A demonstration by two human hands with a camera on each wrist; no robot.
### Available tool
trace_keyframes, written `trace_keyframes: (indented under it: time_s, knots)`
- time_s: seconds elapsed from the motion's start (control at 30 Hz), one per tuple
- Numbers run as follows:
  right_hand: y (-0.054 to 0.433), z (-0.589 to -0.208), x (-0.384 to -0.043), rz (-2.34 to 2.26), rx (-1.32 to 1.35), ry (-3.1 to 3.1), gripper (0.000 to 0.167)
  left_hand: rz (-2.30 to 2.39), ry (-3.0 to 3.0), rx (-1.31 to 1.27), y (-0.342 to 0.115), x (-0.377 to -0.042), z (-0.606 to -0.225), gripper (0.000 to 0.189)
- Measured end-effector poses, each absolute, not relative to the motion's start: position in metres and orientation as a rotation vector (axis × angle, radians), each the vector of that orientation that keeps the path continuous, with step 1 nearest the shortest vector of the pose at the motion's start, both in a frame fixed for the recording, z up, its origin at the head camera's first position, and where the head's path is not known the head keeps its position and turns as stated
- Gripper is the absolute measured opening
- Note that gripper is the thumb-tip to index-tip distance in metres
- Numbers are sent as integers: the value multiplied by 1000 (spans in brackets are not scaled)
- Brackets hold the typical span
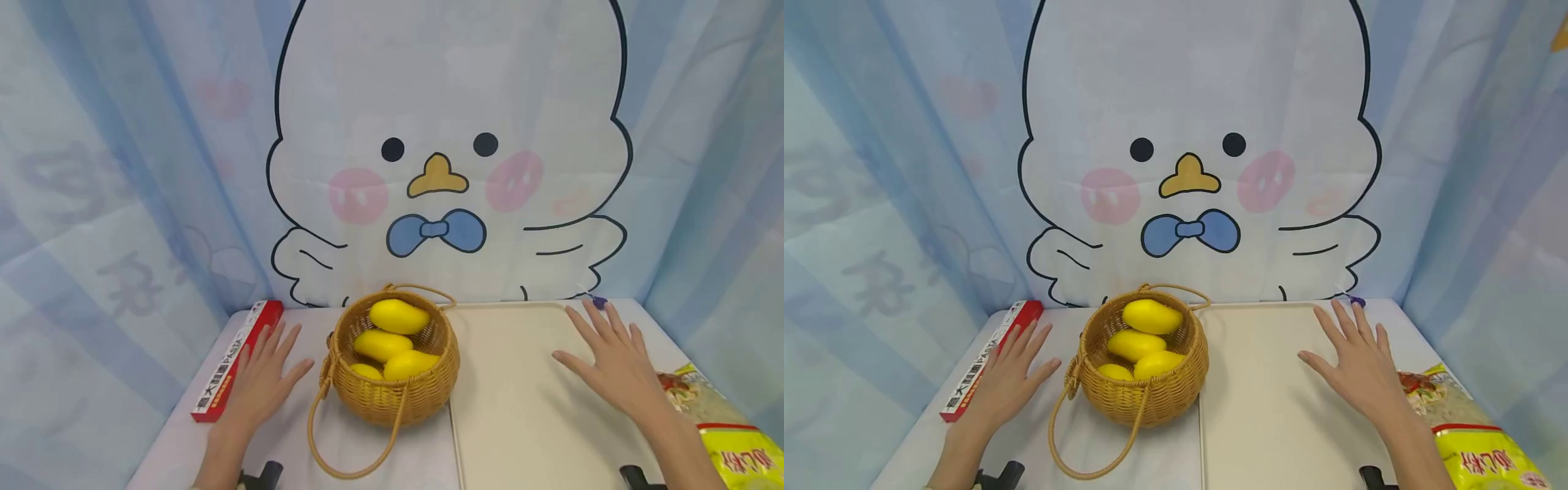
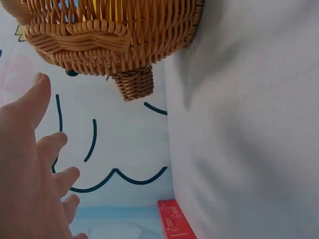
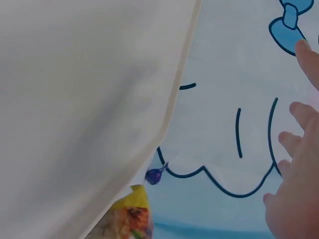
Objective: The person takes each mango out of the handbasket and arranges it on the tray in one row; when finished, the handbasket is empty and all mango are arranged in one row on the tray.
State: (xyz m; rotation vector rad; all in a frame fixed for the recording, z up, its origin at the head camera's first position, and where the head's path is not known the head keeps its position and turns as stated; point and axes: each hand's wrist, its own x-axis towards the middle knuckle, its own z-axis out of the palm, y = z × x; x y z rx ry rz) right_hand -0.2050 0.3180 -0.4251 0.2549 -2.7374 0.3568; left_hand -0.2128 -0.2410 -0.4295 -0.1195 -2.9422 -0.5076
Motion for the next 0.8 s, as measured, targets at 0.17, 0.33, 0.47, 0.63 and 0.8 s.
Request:
trace_keyframes:
  time_s: [0.17,0.33,0.47,0.63,0.8]
  knots:
    - [302,-408,-215,336,323,-2715,87,-518,-2917,-159,-236,-215,-428,82]
    - [282,-392,-223,333,406,-2694,86,-552,-2890,-207,-229,-216,-426,78]
    - [265,-380,-228,320,500,-2682,83,-672,-2883,-233,-220,-216,-424,75]
    - [242,-363,-236,285,600,-2696,81,-837,-2889,-269,-210,-217,-424,73]
    - [221,-349,-242,268,665,-2741,79,-1026,-2875,-291,-203,-220,-424,70]
